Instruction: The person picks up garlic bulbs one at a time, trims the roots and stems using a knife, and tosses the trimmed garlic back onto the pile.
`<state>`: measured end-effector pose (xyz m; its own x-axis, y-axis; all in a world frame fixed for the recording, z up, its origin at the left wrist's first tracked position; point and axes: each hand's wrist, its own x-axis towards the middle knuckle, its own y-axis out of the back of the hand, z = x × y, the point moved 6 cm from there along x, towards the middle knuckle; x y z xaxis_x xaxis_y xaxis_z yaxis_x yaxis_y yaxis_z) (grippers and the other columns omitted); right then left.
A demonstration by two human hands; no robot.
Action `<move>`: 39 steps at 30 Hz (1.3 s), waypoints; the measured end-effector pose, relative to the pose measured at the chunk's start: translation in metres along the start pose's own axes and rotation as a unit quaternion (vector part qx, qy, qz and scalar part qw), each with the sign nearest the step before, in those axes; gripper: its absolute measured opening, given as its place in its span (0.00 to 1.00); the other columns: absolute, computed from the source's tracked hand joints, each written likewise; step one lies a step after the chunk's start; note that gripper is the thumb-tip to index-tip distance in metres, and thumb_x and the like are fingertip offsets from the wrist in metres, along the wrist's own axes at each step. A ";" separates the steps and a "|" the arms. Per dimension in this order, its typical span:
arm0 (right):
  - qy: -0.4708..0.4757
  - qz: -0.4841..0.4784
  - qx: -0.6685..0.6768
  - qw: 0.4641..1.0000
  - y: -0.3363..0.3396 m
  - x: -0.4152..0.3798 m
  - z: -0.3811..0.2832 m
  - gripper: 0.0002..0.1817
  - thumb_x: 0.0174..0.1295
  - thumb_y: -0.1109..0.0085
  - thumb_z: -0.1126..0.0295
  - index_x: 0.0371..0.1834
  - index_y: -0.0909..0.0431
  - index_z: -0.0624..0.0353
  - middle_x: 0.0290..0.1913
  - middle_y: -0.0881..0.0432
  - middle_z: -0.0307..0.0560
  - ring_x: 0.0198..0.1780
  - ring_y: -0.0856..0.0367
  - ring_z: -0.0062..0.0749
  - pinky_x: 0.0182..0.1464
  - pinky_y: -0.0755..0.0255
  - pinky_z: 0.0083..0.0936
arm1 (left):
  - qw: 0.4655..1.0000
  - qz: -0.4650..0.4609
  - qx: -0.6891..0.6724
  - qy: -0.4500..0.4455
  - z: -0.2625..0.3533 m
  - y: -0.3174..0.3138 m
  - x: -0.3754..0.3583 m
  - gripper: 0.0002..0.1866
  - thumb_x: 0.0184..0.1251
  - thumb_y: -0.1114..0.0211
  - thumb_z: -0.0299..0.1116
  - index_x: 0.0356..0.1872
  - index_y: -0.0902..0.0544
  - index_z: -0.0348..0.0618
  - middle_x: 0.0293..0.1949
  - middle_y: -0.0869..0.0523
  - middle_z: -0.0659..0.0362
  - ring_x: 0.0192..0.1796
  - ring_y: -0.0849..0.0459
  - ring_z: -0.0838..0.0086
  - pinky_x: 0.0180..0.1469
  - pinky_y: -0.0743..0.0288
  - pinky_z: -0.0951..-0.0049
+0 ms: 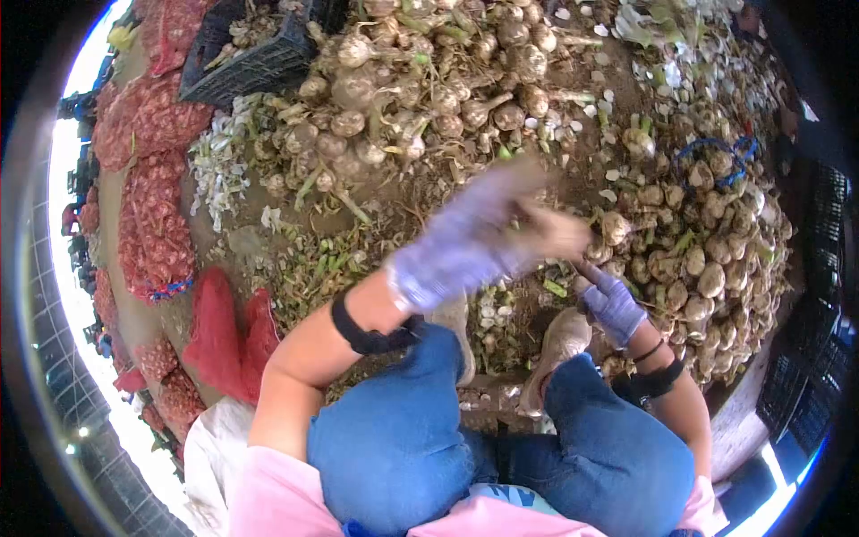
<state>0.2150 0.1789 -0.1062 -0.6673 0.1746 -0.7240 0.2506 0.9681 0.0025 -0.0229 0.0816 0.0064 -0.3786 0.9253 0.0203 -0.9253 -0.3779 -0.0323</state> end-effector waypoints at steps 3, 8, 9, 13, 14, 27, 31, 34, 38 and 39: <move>-0.018 -0.037 -0.041 0.998 -0.007 -0.002 -0.030 0.31 0.71 0.49 0.56 0.74 0.39 0.56 0.36 0.21 0.40 0.37 0.24 0.25 0.45 0.26 0.26 | 0.977 -0.030 0.195 -0.084 0.041 0.001 0.029 0.39 0.57 0.26 0.48 0.68 0.31 0.47 0.67 0.29 0.51 0.64 0.25 0.59 0.57 0.21 0.64; 0.007 -0.025 -0.030 0.999 -0.002 -0.004 -0.020 0.31 0.71 0.49 0.57 0.75 0.40 0.50 0.31 0.24 0.38 0.32 0.27 0.20 0.38 0.27 0.23 | 0.803 0.247 0.486 0.240 -0.017 0.170 0.066 0.27 0.62 0.34 0.28 0.62 0.32 0.42 0.63 0.29 0.43 0.59 0.22 0.56 0.63 0.24 0.61; 0.001 -0.028 -0.015 0.999 -0.002 -0.004 -0.018 0.31 0.71 0.49 0.57 0.75 0.40 0.50 0.31 0.23 0.38 0.32 0.27 0.20 0.38 0.27 0.22 | 0.823 0.286 0.403 0.280 -0.052 0.210 0.062 0.35 0.57 0.28 0.32 0.65 0.34 0.44 0.66 0.31 0.42 0.65 0.28 0.53 0.69 0.33 0.61; 0.035 -0.011 0.003 0.999 -0.003 0.003 -0.014 0.30 0.71 0.47 0.56 0.75 0.40 0.46 0.29 0.26 0.34 0.28 0.31 0.15 0.31 0.31 0.18 | 0.823 0.348 0.377 0.243 -0.093 0.240 0.045 0.49 0.43 0.18 0.39 0.68 0.37 0.46 0.65 0.32 0.41 0.66 0.30 0.50 0.68 0.32 0.64; 0.043 -0.006 0.004 0.999 -0.003 0.004 -0.013 0.30 0.71 0.47 0.56 0.75 0.40 0.46 0.28 0.26 0.33 0.27 0.32 0.15 0.30 0.31 0.17 | 0.788 0.332 0.465 0.230 -0.078 0.226 0.043 0.50 0.41 0.17 0.39 0.68 0.37 0.47 0.65 0.32 0.41 0.66 0.30 0.51 0.68 0.32 0.65; 0.215 0.053 0.041 0.974 -0.009 -0.012 -0.119 0.38 0.65 0.40 0.69 0.77 0.47 0.58 0.69 0.32 0.41 0.66 0.36 0.21 0.67 0.41 0.22 | 0.979 0.033 0.184 0.081 -0.025 0.038 -0.023 0.51 0.40 0.16 0.46 0.66 0.34 0.39 0.59 0.24 0.51 0.62 0.25 0.64 0.65 0.29 0.64; 0.161 0.017 0.122 0.979 -0.015 -0.008 -0.128 0.44 0.61 0.33 0.64 0.78 0.48 0.56 0.51 0.24 0.35 0.43 0.29 0.15 0.46 0.31 0.16 | 0.968 0.032 0.239 0.062 -0.010 0.002 -0.026 0.49 0.41 0.17 0.44 0.66 0.33 0.40 0.59 0.24 0.47 0.60 0.22 0.58 0.62 0.26 0.63; 0.089 -0.029 0.242 0.966 -0.024 -0.011 -0.126 0.46 0.60 0.32 0.63 0.78 0.50 0.57 0.49 0.24 0.34 0.42 0.29 0.15 0.42 0.31 0.15 | 0.945 0.010 0.327 -0.026 -0.008 -0.015 -0.021 0.47 0.45 0.19 0.46 0.66 0.33 0.38 0.57 0.23 0.45 0.59 0.21 0.53 0.60 0.25 0.60; 0.112 -0.051 0.211 0.970 -0.024 -0.019 -0.131 0.45 0.60 0.32 0.63 0.77 0.49 0.60 0.51 0.22 0.37 0.41 0.27 0.15 0.40 0.31 0.15 | 0.971 -0.019 0.237 -0.034 -0.012 -0.016 -0.020 0.40 0.59 0.28 0.49 0.65 0.33 0.34 0.51 0.18 0.43 0.51 0.16 0.54 0.54 0.22 0.62; 0.134 -0.046 0.223 0.964 -0.028 -0.018 -0.134 0.45 0.60 0.32 0.63 0.77 0.49 0.60 0.50 0.23 0.37 0.41 0.27 0.15 0.40 0.30 0.14 | 0.978 -0.015 0.207 -0.023 -0.013 -0.015 -0.019 0.37 0.62 0.31 0.48 0.64 0.32 0.33 0.48 0.17 0.43 0.49 0.15 0.54 0.52 0.21 0.63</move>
<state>0.1265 0.1731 -0.0005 -0.8434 0.1904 -0.5024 0.4191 0.8182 -0.3936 -0.0014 0.0697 -0.0066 -0.3439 0.9371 0.0600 -0.8620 -0.3404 0.3756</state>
